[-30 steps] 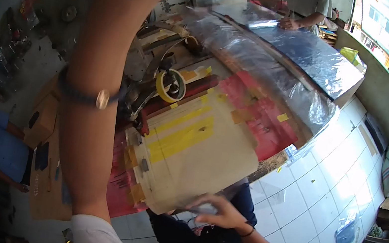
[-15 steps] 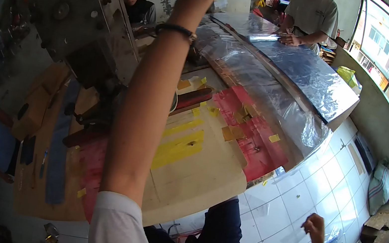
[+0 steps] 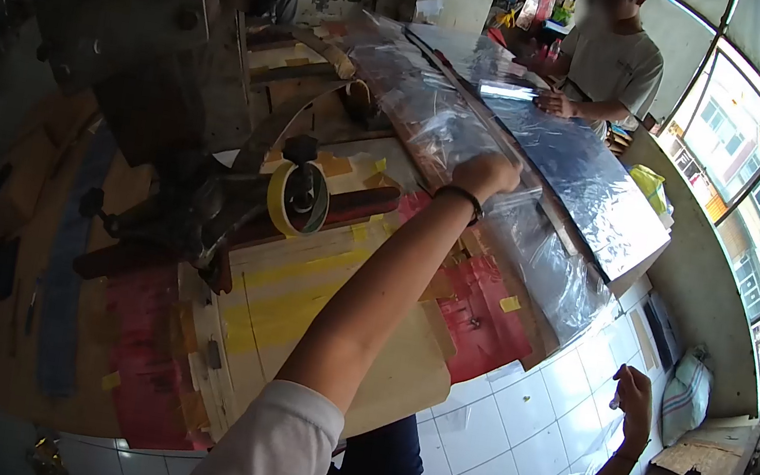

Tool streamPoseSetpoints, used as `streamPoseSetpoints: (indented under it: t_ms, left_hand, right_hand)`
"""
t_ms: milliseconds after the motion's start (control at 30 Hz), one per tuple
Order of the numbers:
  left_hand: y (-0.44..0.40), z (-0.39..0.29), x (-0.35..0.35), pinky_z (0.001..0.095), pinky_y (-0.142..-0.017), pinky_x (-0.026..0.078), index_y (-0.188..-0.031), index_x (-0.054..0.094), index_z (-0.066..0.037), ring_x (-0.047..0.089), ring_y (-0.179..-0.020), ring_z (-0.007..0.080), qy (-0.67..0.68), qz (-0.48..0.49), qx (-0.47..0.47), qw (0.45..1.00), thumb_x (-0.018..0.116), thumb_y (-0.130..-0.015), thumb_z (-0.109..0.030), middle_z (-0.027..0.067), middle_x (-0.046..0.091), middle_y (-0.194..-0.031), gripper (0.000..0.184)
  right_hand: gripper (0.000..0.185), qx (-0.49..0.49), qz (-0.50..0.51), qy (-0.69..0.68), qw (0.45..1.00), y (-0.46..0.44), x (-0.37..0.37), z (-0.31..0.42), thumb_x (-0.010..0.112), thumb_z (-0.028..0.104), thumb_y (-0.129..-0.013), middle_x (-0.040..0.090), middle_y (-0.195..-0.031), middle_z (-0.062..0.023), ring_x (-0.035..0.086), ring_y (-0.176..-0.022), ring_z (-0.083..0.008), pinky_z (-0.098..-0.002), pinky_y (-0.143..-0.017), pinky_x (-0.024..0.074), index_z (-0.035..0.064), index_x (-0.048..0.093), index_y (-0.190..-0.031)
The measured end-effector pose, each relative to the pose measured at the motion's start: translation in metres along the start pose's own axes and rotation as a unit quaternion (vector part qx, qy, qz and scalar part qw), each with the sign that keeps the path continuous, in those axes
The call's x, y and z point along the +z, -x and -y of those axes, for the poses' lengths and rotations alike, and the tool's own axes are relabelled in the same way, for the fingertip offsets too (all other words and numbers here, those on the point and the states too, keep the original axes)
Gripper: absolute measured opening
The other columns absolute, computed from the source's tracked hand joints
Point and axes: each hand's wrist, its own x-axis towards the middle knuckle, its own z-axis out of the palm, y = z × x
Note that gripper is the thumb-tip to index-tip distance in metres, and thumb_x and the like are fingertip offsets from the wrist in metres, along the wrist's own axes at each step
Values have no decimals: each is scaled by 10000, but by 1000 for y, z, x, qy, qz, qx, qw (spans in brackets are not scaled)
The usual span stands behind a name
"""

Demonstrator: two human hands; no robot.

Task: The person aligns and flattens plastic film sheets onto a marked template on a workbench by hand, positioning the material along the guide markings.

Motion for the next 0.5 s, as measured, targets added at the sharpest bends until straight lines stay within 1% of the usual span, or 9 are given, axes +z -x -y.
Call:
streamPoseSetpoints:
  t_ms: [100,133,233,267,333,367,400,467,500]
  left_hand:
    - [50,-20,20,664,-1255,137,-1651,317,-60,243,-1592,413,-116,-4,-106,988,395,-997,-734,237,252,-1715,943]
    - [52,-22,19,652,-1268,6,-1685,175,-56,112,-1624,394,-122,25,-115,986,389,-963,-796,215,121,-1754,1055]
    - [30,2,31,595,-1287,-33,-1696,168,-108,11,-1639,352,-201,-60,-61,976,389,-920,-860,196,58,-1766,1103]
    - [25,6,25,581,-1289,-57,-1697,178,-123,-14,-1642,325,-178,-30,-48,982,402,-931,-842,160,54,-1774,1074]
    - [9,22,27,579,-1292,-52,-1695,177,-110,-14,-1642,318,-172,-34,-2,985,386,-947,-834,149,47,-1776,1061]
    - [-1,30,31,577,-1294,-49,-1694,177,-103,-14,-1642,315,-167,-36,20,985,377,-954,-829,143,43,-1777,1055]
    - [-9,36,34,581,-1300,-2,-1669,278,-96,54,-1639,335,-151,-66,49,985,440,-986,-755,161,136,-1764,963]
    - [-17,41,32,572,-1285,91,-1597,422,-100,206,-1592,320,-235,-186,88,950,500,-990,-692,136,323,-1689,851]
    - [-18,40,24,567,-1278,138,-1561,493,-102,283,-1568,312,-280,-246,108,922,530,-993,-660,124,416,-1652,797]
  right_hand:
    - [422,13,-4,9,1000,2,3,-11,609,375,-1077,458,-573,53,461,-475,-33,-231,-438,384,16,668,-864]
    - [419,14,-1,15,1000,4,-1,-13,608,374,-1078,458,-573,53,462,-475,-33,-229,-437,381,18,669,-866]
    - [403,21,1,3,1000,13,-6,-13,609,364,-1079,452,-572,56,454,-476,-28,-219,-438,361,25,669,-869]
    - [401,19,0,-7,1000,14,-10,-16,610,361,-1079,449,-571,57,452,-476,-27,-218,-438,358,26,668,-867]
    - [392,10,1,-18,1000,12,-15,-18,612,344,-1077,451,-573,59,442,-481,-25,-221,-439,356,18,678,-869]
    - [393,10,-4,0,1000,11,-15,-18,612,342,-1076,458,-576,57,443,-482,-26,-222,-439,357,14,683,-872]
    - [393,10,-8,20,1000,9,-13,-16,612,341,-1075,465,-579,55,444,-482,-27,-223,-439,358,11,689,-875]
    - [388,9,-12,53,998,5,-14,-9,614,324,-1072,489,-583,49,449,-483,-32,-228,-443,369,0,710,-880]
    - [386,3,-15,53,998,0,-13,-8,615,320,-1072,490,-580,49,453,-482,-34,-229,-445,373,1,712,-877]
